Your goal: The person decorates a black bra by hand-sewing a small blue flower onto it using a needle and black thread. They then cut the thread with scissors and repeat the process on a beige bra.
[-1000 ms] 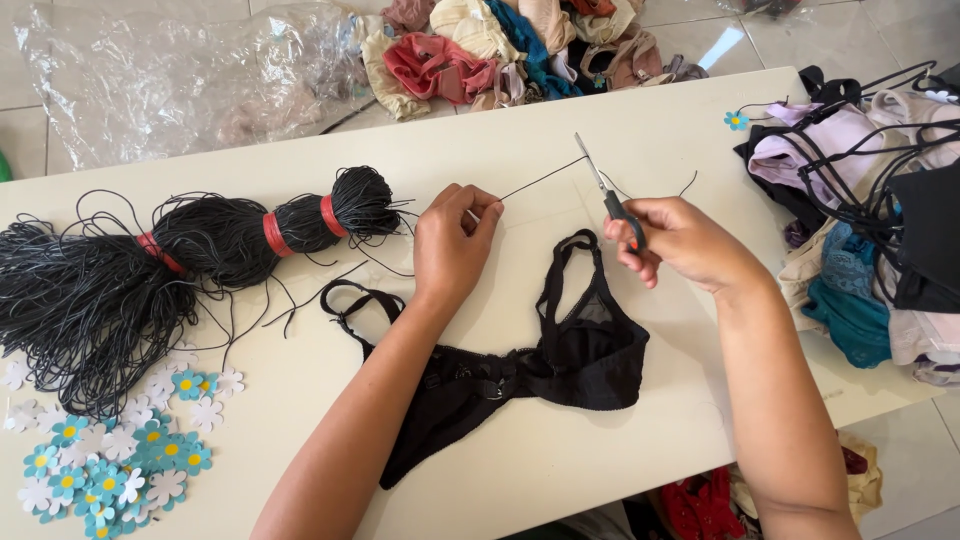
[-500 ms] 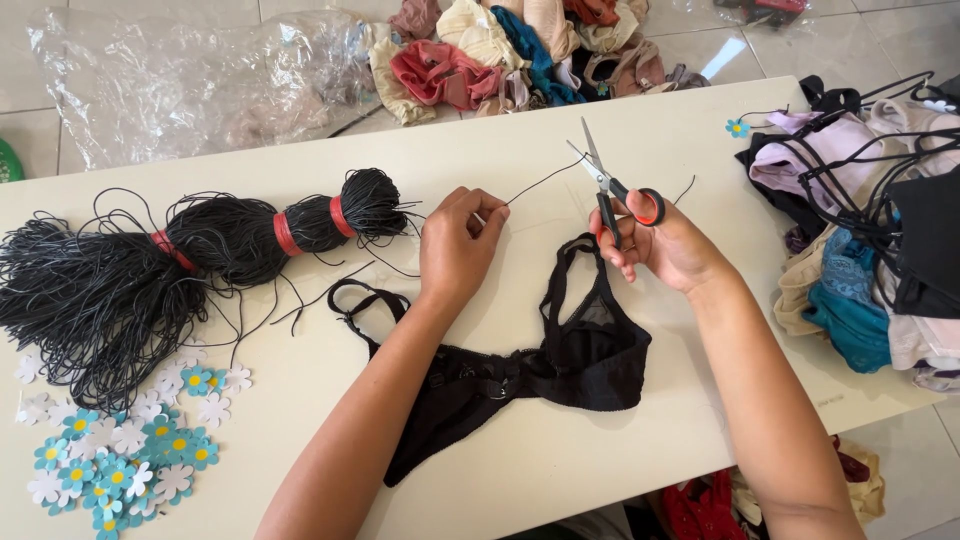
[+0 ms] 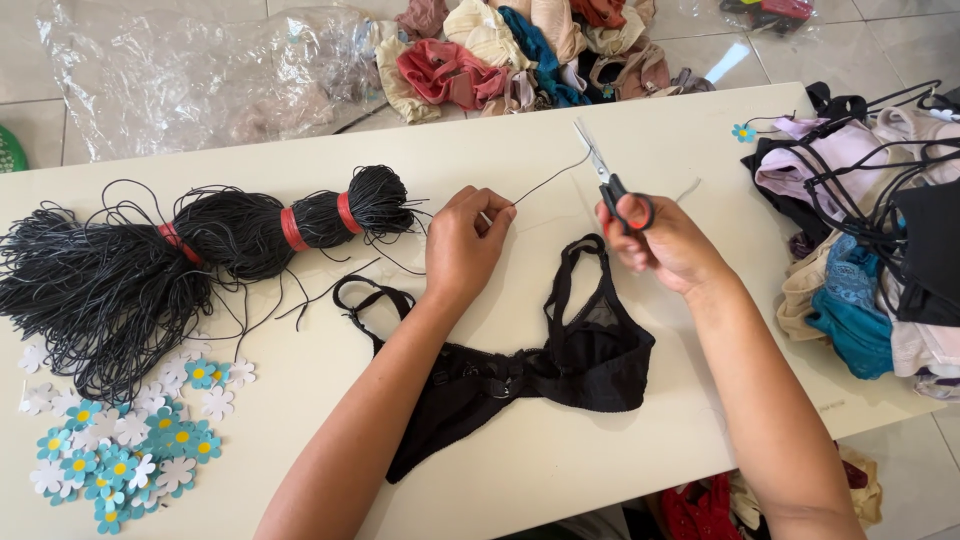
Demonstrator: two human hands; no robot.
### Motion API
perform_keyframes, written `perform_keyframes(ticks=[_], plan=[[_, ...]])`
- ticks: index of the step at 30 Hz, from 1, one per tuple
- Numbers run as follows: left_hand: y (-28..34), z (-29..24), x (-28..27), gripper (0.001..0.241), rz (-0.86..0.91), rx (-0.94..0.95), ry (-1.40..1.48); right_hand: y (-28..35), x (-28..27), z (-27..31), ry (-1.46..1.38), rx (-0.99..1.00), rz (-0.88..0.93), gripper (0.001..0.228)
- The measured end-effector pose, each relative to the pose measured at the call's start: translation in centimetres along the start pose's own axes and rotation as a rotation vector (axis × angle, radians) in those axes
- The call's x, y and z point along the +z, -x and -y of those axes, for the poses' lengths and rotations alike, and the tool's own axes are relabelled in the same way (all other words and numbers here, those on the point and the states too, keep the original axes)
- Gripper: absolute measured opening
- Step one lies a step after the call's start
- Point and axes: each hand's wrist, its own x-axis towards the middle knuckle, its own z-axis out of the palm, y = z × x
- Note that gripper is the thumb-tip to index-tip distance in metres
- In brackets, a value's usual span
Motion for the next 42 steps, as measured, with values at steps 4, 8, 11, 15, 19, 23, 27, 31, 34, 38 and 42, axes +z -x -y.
perform_keyframes(ticks=[4,8,11,15,19,23,27,31,34,38,42], plan=[[0.1,-0.1,-0.1,0.003,-0.002,-0.003,0.002,0.3,-0.1,0.4,0.022,-0.039,-0.074,0.038],[-1.2,0.9,-0.2,0.004,-0.013,-0.019,0.095,0.8,-0.8,1.5,-0.033,0.03,0.029,0.069],[-2.9,-0.4,-2.5,0.01,0.09,-0.031,0.204,1.5,-0.6,2.9,0.305,-0.076,0.004,0.065],[-4.4,-4.4,-6.1,0.006,0.154,0.088,0.126,2.4,0.1,3.3,0.646,-0.055,0.064,0.036],[-5.3,-6.3,-6.9,0.005,0.238,0.164,-0.005,3.4,5.1,5.5,1.035,0.02,-0.051,0.049],[-4.7,-6.6,-5.8,0.01,0.27,0.119,-0.084,3.6,8.1,4.9,1.121,-0.057,-0.09,0.055],[-4.3,-5.7,-5.2,0.011,0.219,0.221,-0.218,3.2,9.7,3.8,1.073,-0.242,-0.098,0.05],[-4.0,-6.1,-4.7,0.009,0.221,0.169,-0.241,2.8,11.1,3.1,1.105,-0.191,-0.114,0.047],[-4.4,-6.9,-5.0,0.01,0.246,0.134,-0.207,2.7,11.6,2.4,1.068,-0.251,-0.134,0.043],[-4.6,-6.9,-4.8,0.009,0.254,0.115,-0.193,2.1,12.0,1.2,1.06,-0.279,-0.135,0.042],[-5.0,-6.9,-4.9,0.009,0.264,0.09,-0.202,1.2,12.9,1.3,1.084,-0.293,-0.124,0.043]])
